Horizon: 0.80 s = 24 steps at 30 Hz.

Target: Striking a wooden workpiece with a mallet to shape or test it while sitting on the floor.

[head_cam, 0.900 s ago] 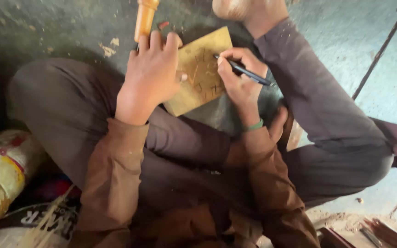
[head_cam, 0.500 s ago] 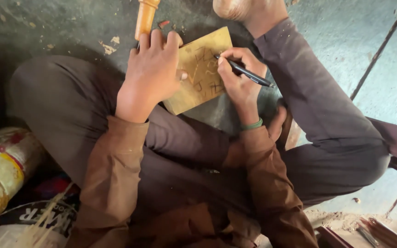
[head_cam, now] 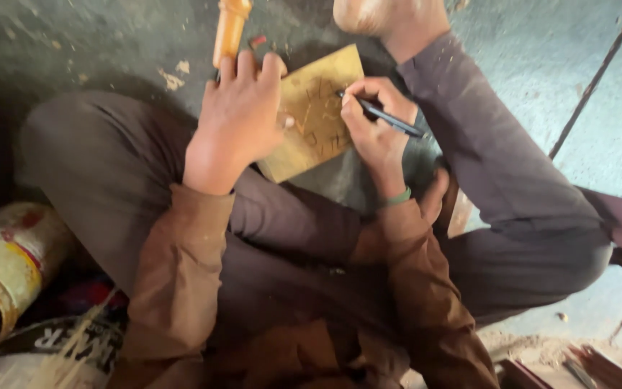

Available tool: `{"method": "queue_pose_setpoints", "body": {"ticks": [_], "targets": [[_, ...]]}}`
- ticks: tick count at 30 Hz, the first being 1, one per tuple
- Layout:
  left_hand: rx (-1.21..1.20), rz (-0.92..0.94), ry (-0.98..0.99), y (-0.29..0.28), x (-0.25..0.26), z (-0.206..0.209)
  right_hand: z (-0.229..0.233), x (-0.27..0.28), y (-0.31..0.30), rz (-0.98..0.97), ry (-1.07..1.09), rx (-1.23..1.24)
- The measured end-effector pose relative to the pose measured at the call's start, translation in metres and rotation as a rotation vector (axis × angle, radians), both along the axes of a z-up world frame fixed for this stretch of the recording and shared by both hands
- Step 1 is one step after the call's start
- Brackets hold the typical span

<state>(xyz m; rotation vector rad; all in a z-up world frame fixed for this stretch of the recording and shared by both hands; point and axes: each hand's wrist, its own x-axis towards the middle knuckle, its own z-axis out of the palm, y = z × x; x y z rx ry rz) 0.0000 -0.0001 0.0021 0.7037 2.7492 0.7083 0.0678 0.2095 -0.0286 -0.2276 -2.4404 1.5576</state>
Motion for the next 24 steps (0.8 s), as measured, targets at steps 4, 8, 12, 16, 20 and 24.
{"method": "queue_pose_setpoints", "body": {"ticks": [4,8,12,16,20,24], "targets": [[-0.011,0.015,-0.074,0.001,0.001,0.000,-0.004,0.000,-0.001,-0.050,-0.039,0.014],[-0.026,0.014,-0.101,0.002,-0.001,0.001,-0.002,0.000,-0.002,-0.040,-0.026,-0.020],[-0.031,0.019,-0.112,0.002,-0.002,0.001,0.000,-0.001,-0.005,-0.062,-0.058,-0.009],[-0.024,0.021,-0.094,0.001,0.001,-0.002,0.002,0.000,-0.004,-0.036,-0.041,0.056],[-0.018,0.015,-0.039,0.001,0.000,-0.002,0.000,-0.002,-0.005,-0.051,-0.033,0.025],[-0.009,0.010,-0.014,0.000,0.001,-0.003,0.007,-0.002,-0.005,-0.039,-0.041,0.020]]}}
